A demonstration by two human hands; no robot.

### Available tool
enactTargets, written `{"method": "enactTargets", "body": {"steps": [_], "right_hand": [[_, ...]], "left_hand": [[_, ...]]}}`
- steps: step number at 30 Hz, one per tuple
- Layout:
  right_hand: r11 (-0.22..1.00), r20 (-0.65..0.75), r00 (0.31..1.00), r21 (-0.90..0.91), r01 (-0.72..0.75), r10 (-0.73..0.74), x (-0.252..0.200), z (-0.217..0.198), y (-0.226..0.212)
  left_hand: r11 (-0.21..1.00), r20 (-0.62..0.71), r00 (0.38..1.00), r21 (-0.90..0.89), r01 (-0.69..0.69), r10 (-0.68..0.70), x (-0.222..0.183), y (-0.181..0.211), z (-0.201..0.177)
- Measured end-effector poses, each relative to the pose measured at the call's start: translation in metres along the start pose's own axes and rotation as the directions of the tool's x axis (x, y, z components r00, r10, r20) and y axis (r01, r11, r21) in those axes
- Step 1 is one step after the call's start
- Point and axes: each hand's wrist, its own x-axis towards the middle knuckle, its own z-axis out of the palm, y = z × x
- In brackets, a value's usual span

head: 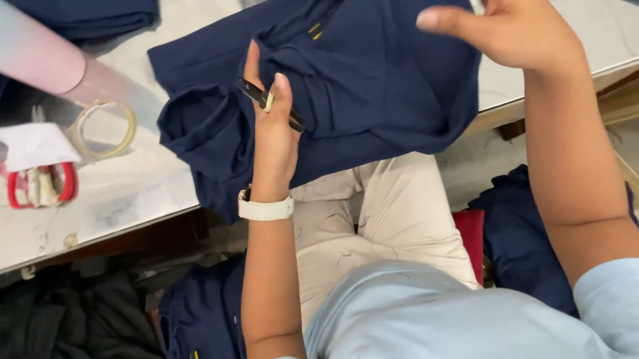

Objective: Trimming loose threads from navy blue t-shirts using a small hand trimmer and folding them at a quality control station.

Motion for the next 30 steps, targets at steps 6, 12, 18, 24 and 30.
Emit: {"method": "enactTargets", "body": {"steps": [6, 12, 18, 24, 30], "right_hand": [[0.927, -0.428, 0.903, -0.352, -0.13, -0.036, -0.01, 0.046, 0.048], [0.71, -0.424, 0.886, -0.565, -0.421, 0.188, -0.033, 0.098, 0.096], [0.517, -0.349, 0.885, -0.72, -0.463, 0.307, -0.043, 0.119, 0.099], [0.466, -0.331, 0.886, -0.759, -0.454, 0.324, -0.044, 0.115, 0.101], [0.498, -0.334, 0.884, -0.734, -0.462, 0.328, -0.04, 0.113, 0.097]], "left_hand": [[0.793, 0.169, 0.978, 0.576, -0.201, 0.125, 0.007, -0.003, -0.017], [0.041, 0.111, 0.921, 0.99, -0.136, 0.373, 0.012, 0.006, 0.014], [-0.509, 0.546, 0.82, 0.763, -0.399, 0.175, 0.045, 0.006, 0.001], [-0.488, 0.583, 0.774, 0.765, -0.42, 0.247, 0.038, 0.055, -0.034], [-0.417, 0.535, 0.81, 0.81, -0.412, 0.239, 0.028, 0.046, -0.034]]}}
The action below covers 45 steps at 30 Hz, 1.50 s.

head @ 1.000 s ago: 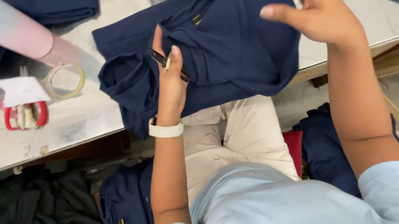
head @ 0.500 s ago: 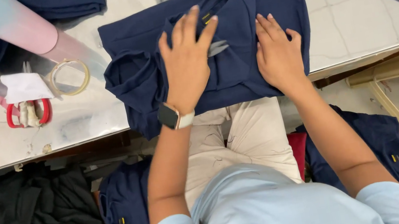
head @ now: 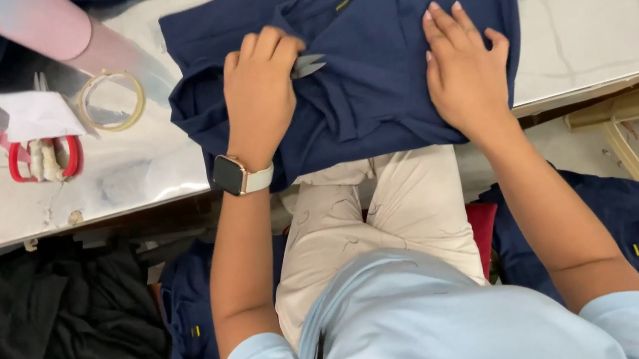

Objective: Trimming loose threads from navy blue t-shirts using a small hand trimmer and folding them at a quality control station.

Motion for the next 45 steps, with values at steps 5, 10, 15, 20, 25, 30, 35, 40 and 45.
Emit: {"method": "enactTargets", "body": {"steps": [5, 10, 15, 20, 25, 30, 35, 40, 45], "right_hand": [[0.936, -0.31, 0.949, 0.309, 0.167, -0.067, -0.006, -0.026, -0.011], [0.652, -0.293, 0.936, 0.675, 0.346, -0.193, -0.018, -0.03, -0.03], [0.723, -0.139, 0.947, 0.617, 0.313, -0.291, -0.016, -0.013, -0.051], [0.447, -0.035, 0.997, 0.892, 0.064, -0.072, -0.018, 0.007, -0.034], [0.113, 0.052, 0.999, 0.992, -0.053, 0.013, -0.019, 0.011, -0.019], [0.16, -0.077, 0.993, 0.983, 0.09, -0.086, -0.017, -0.007, -0.04], [0.671, -0.189, 0.905, 0.616, 0.412, -0.382, -0.012, -0.011, -0.073], [0.449, -0.176, 0.926, 0.834, 0.321, -0.335, -0.019, -0.002, -0.049], [0.353, -0.117, 0.964, 0.914, 0.199, -0.24, -0.022, -0.008, -0.029]], "left_hand": [[0.855, -0.233, 0.957, -0.517, 0.031, -0.175, -0.014, 0.036, -0.037], [0.556, 0.039, 0.903, -0.777, 0.296, -0.427, -0.054, 0.066, 0.004], [0.648, 0.127, 0.936, -0.691, 0.32, -0.328, -0.052, 0.072, 0.006], [0.739, 0.198, 0.925, -0.557, 0.378, -0.324, -0.054, 0.072, 0.007], [0.693, 0.16, 0.923, -0.619, 0.37, -0.35, -0.055, 0.073, 0.007], [0.554, 0.155, 0.896, -0.738, 0.385, -0.416, -0.058, 0.068, 0.01], [0.687, 0.16, 0.9, -0.596, 0.415, -0.405, -0.059, 0.071, 0.01], [0.731, 0.196, 0.896, -0.523, 0.439, -0.397, -0.057, 0.074, 0.005], [0.712, 0.2, 0.897, -0.55, 0.436, -0.394, -0.058, 0.071, 0.006]]}}
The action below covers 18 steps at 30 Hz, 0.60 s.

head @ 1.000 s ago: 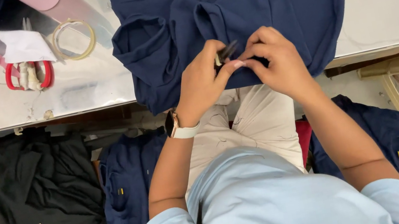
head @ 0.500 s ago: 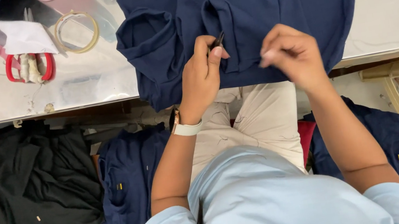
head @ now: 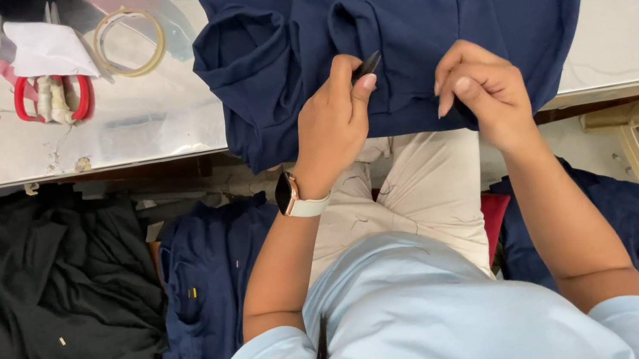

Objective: Trimming loose threads from navy blue t-shirts using a small hand trimmer and folding them at a quality control station.

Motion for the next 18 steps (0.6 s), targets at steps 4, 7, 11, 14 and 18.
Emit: {"method": "enactTargets", "body": {"steps": [4, 7, 11, 14, 18], "right_hand": [[0.94, 0.149, 0.985, -0.313, 0.132, -0.089, 0.018, 0.018, -0.035], [0.832, 0.218, 0.969, -0.513, 0.212, -0.112, 0.015, 0.03, -0.029], [0.827, 0.109, 0.991, -0.549, 0.123, -0.075, 0.011, 0.029, -0.021], [0.83, 0.062, 0.997, -0.553, 0.071, -0.044, 0.005, 0.028, -0.01], [0.86, 0.002, 1.0, -0.51, 0.025, -0.028, 0.001, 0.029, 0.001]], "left_hand": [[1.0, -0.017, 1.0, -0.027, 0.003, -0.003, -0.002, 0.004, -0.001], [1.0, -0.026, 1.0, 0.018, -0.012, 0.012, -0.006, 0.007, -0.002], [0.995, -0.026, 0.998, 0.08, -0.053, 0.055, -0.012, 0.014, -0.009], [0.978, -0.001, 0.994, 0.181, -0.105, 0.107, -0.013, 0.002, -0.001], [0.941, 0.056, 0.982, 0.28, -0.19, 0.182, -0.015, -0.005, -0.001]]}}
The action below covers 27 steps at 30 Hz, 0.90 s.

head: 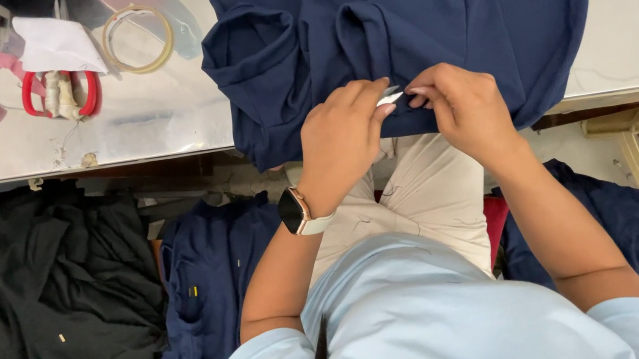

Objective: Trimming loose threads from navy blue t-shirts using a small hand trimmer and folding them at a quality control station.

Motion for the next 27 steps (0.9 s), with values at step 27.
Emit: {"method": "enactTargets", "body": {"steps": [27], "right_hand": [[0.702, -0.067, 0.878, 0.631, -0.33, 0.473, -0.02, 0.003, 0.04]], "left_hand": [[0.929, -0.142, 0.947, -0.281, 0.241, -0.289, 0.057, -0.007, 0.003]]}}
